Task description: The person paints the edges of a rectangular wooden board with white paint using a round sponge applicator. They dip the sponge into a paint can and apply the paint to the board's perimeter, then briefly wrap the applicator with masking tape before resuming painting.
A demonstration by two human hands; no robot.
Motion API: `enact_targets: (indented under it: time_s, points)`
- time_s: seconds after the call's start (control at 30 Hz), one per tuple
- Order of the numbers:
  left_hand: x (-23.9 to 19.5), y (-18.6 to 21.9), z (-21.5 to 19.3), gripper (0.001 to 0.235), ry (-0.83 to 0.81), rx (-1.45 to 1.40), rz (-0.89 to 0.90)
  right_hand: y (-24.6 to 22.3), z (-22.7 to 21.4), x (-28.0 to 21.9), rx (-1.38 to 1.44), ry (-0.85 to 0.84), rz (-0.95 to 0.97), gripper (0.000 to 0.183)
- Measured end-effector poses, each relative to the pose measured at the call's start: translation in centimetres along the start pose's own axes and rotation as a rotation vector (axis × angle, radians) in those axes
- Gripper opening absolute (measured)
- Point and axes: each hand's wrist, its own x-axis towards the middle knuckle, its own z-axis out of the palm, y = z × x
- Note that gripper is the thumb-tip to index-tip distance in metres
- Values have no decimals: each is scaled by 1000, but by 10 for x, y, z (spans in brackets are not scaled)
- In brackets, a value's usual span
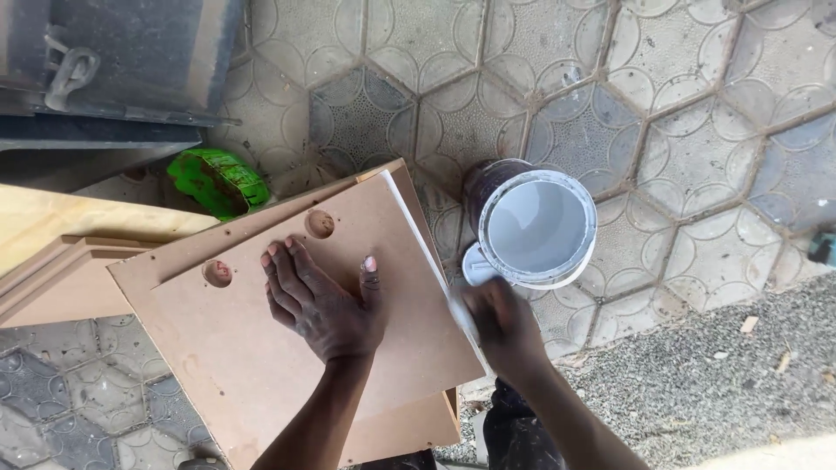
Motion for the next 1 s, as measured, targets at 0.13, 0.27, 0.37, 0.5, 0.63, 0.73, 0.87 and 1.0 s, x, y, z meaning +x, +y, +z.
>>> enact_targets:
  time_s: [0.13, 0.27, 0.37, 0.5, 0.63, 0.73, 0.87, 1.0]
  points:
    - [-5, -15, 16, 95, -46, -7, 43, -60, 26, 149, 114, 30, -229, 10]
    - [-1, -12, 18, 96, -29, -14, 44, -60, 20, 212, 760, 61, -10, 12]
    - [-4, -12, 12, 93, -41, -7, 40, -58, -2, 158, 1084, 104, 545, 16]
    - [-4, -12, 15, 90, -55, -44, 7, 18, 16, 102, 1185, -12, 830, 21]
    - [-8, -11, 9, 83, -121, -96, -53, 28, 18, 85, 1198, -22, 791, 25]
    - [-25, -15, 11, 85, -74, -73, 1, 68, 24, 65, 1243, -92, 736, 23]
    - [-50, -9, 5, 83, -114, -82, 90, 80, 7, 28, 1202, -60, 728, 21]
    - [-56, -8, 7, 81, -96, -101, 124, 28, -30, 33, 736, -20, 348, 25]
